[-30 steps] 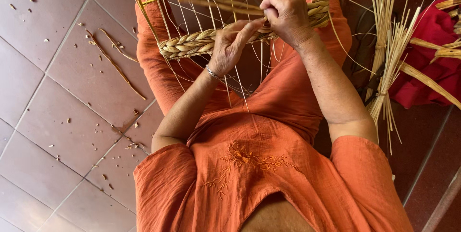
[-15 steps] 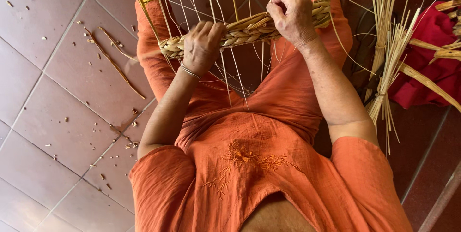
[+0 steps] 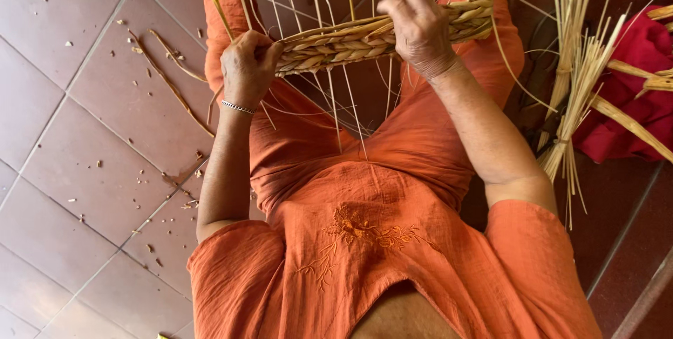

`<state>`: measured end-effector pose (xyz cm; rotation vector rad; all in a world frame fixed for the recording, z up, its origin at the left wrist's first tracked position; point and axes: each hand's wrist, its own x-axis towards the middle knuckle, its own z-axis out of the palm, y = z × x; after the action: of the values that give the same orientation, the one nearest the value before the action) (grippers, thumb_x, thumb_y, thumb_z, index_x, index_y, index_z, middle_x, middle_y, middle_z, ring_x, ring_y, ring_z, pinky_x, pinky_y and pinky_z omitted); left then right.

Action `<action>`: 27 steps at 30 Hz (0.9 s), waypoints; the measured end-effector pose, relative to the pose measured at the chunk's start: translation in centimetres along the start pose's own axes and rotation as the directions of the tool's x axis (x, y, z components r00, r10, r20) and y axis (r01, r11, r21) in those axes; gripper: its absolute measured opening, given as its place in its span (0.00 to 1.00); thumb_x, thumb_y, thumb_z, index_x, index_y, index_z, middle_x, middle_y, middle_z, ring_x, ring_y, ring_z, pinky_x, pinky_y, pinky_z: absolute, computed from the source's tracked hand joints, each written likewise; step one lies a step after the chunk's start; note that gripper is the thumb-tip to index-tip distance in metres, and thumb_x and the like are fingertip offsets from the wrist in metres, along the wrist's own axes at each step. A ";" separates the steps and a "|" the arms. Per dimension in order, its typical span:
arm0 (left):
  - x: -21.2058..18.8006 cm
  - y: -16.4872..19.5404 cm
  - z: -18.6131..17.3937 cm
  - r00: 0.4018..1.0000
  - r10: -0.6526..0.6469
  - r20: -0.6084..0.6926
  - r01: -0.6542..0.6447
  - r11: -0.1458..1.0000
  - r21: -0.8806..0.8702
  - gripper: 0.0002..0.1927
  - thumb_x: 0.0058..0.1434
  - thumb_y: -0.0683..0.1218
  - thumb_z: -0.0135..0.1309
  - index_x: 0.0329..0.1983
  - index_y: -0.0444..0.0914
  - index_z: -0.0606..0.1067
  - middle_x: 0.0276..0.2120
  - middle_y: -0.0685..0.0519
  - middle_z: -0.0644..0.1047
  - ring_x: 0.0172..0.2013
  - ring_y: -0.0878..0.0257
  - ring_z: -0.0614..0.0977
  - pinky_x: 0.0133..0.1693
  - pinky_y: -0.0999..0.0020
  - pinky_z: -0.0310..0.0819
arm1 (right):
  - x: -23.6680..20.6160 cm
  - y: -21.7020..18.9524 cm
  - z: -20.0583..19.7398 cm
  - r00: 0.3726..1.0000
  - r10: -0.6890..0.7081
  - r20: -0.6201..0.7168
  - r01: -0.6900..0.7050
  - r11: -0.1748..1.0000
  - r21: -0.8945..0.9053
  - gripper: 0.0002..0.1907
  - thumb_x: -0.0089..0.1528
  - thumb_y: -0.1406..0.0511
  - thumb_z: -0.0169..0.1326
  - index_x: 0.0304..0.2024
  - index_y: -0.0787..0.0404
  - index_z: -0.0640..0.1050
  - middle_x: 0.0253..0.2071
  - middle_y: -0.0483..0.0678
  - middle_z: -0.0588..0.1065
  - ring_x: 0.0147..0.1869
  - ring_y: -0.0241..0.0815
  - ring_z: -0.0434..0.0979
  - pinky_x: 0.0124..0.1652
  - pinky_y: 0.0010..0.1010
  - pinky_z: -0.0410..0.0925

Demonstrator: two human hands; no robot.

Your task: The person sits on the floor weaving dried palm or straw strips around a rectangular frame, braiding strips over the frame edge and tucking ends to secure them. They gather loose strips, continue the braid along the frame, and use scissors to trim excess straw ends.

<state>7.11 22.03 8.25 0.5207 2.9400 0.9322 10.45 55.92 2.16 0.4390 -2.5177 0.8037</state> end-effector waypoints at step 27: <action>4.0 7.2 10.5 0.954 0.229 0.194 -0.064 0.786 -0.615 0.05 0.70 0.40 0.58 0.48 0.37 0.80 0.35 0.50 0.85 0.34 0.67 0.88 0.33 0.74 0.87 | 1.1 0.1 -0.8 0.967 0.128 0.222 -0.175 0.963 0.207 0.04 0.67 0.74 0.63 0.40 0.60 0.84 0.37 0.44 0.79 0.39 0.38 0.80 0.38 0.30 0.75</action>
<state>6.74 34.69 4.04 0.7610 2.2054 1.5906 9.72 56.33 3.30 0.4250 -2.6884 1.1657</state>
